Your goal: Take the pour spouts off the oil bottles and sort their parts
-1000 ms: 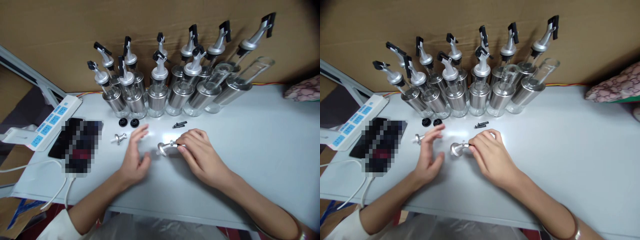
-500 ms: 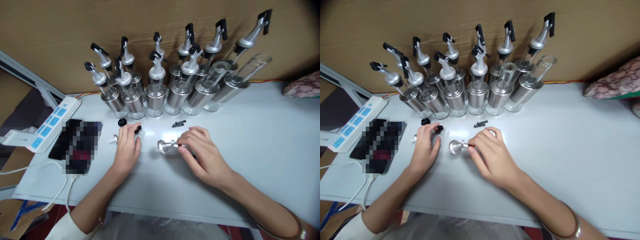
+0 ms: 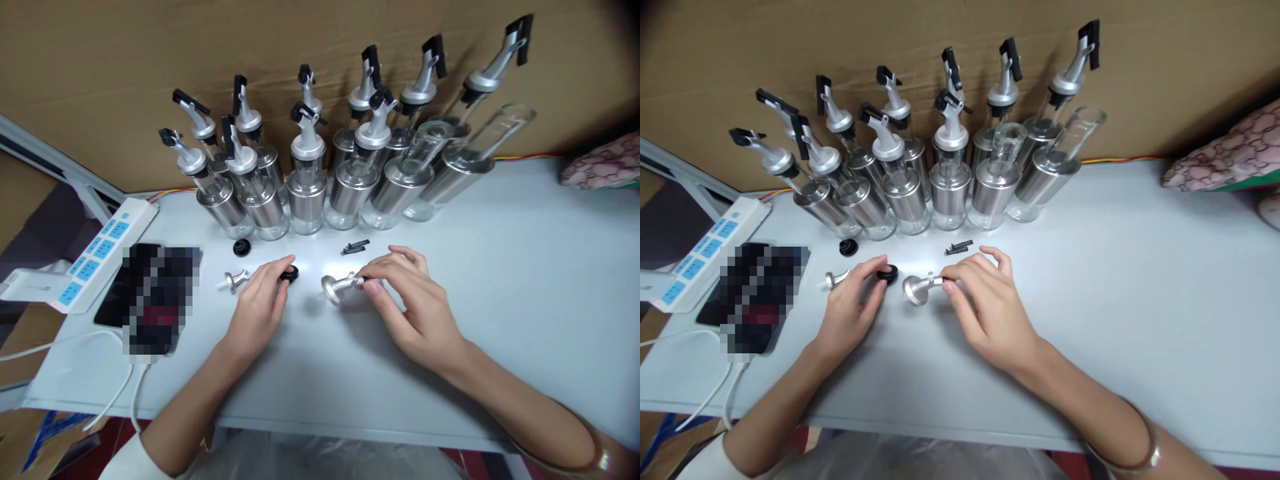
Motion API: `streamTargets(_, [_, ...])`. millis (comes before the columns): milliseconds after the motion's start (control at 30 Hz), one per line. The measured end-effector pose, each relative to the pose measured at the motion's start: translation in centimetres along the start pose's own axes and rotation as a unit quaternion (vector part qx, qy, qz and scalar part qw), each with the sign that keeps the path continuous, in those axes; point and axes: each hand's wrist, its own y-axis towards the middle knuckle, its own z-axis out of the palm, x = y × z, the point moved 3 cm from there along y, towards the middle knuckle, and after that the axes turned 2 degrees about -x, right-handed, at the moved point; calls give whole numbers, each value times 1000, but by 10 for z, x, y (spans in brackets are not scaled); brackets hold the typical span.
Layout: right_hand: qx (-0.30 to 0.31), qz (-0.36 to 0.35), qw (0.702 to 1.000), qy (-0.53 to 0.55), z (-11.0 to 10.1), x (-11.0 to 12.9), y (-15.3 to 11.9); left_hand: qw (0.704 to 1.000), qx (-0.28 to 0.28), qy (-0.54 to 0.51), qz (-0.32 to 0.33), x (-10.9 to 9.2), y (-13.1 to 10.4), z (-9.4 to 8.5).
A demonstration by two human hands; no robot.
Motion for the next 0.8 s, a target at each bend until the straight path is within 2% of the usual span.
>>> streamTargets(133, [-22, 32, 999, 0, -1, -4, 0, 993, -10, -120, 7, -8, -2, 1])
streamTargets(267, [-22, 35, 999, 1, 0, -4, 0, 984, -19, -172, 38, -14, -5, 1])
streamTargets(433, [-7, 33, 999, -1, 1, -3, 0, 975, -12, -222, 17, -14, -7, -1])
streamTargets(533, [-8, 30, 1000, -2, 1, -2, 0, 973, -8, -226, 36, -15, -6, -3])
streamTargets(700, [-8, 24, 1000, -8, 2, -2, -1, 979, -5, -161, 121, -20, -3, -3])
streamTargets(800, [10, 16, 1000, -9, 3, -2, -1, 981, -18, -169, 93, -20, -4, -3])
